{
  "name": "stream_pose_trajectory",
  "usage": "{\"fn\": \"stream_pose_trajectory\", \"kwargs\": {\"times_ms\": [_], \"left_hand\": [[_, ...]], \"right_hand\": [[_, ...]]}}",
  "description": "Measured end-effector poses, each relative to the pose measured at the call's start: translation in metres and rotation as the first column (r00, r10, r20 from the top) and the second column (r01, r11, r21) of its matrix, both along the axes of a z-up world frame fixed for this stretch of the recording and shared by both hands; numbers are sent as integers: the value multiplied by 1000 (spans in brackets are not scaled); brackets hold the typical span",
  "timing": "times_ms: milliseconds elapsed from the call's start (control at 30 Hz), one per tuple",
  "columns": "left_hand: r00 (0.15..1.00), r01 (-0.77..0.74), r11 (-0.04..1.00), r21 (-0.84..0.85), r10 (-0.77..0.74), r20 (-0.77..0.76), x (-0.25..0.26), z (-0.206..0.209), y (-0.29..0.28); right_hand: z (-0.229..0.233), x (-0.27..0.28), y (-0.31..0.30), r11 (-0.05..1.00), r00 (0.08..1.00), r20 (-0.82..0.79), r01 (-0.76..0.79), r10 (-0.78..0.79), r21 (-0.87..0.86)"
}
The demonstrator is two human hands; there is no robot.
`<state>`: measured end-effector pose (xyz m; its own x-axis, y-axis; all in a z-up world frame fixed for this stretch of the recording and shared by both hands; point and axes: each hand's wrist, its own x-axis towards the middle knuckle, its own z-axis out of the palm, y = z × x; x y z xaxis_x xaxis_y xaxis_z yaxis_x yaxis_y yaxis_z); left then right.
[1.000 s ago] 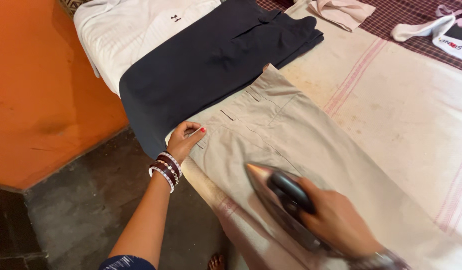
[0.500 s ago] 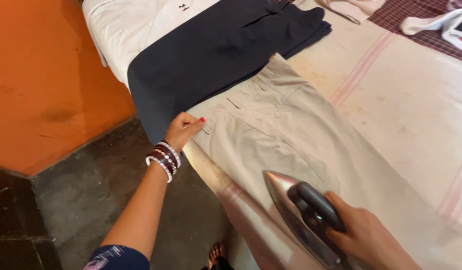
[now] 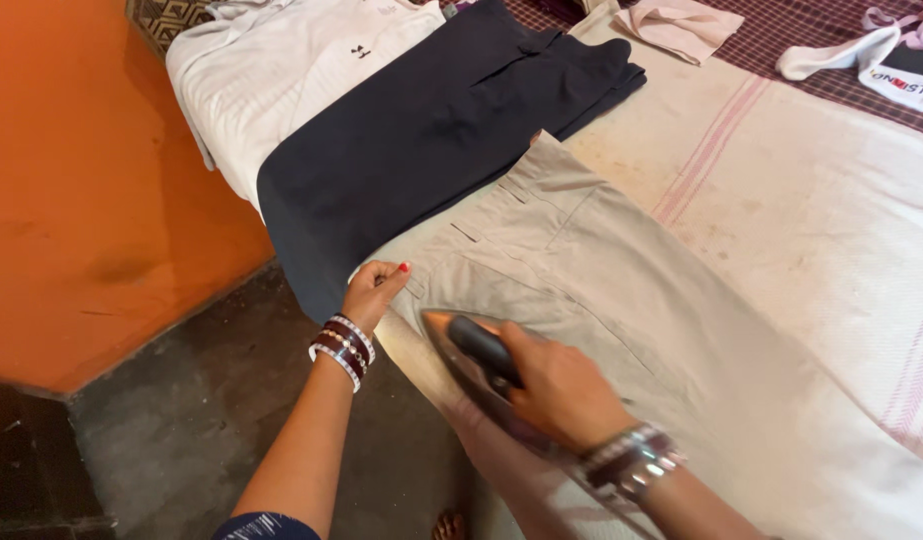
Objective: The person irons a pair of beige trousers on a bed. They smooth the fabric with their hands, fold the legs, and use an electric iron to press the garment, moving it back and forth to remove wrinkles.
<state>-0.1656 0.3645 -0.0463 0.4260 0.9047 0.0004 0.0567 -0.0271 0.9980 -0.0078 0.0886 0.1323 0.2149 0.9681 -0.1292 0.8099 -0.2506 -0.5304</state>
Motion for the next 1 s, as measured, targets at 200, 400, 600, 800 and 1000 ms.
{"fn": "stream_pose_trajectory", "kwargs": {"times_ms": [200,400,600,800,1000], "left_hand": [[1000,1,1000,21,-2,21,2,-2,-3],[991,43,998,-41,-38,129,1,-5,-5],[979,83,995,-56,-71,190,1,-20,4],[995,77,997,5,-77,70,0,-16,6],[991,92,994,-57,-86,101,0,-10,0]], "right_hand": [[-10,65,-93,914,936,88,351,-340,-201],[-12,66,-58,923,937,115,345,-330,-167],[-3,16,47,963,962,43,268,-268,9],[10,8,48,946,950,-93,282,-299,-162],[-2,-23,27,944,942,-90,317,-325,-88]]}}
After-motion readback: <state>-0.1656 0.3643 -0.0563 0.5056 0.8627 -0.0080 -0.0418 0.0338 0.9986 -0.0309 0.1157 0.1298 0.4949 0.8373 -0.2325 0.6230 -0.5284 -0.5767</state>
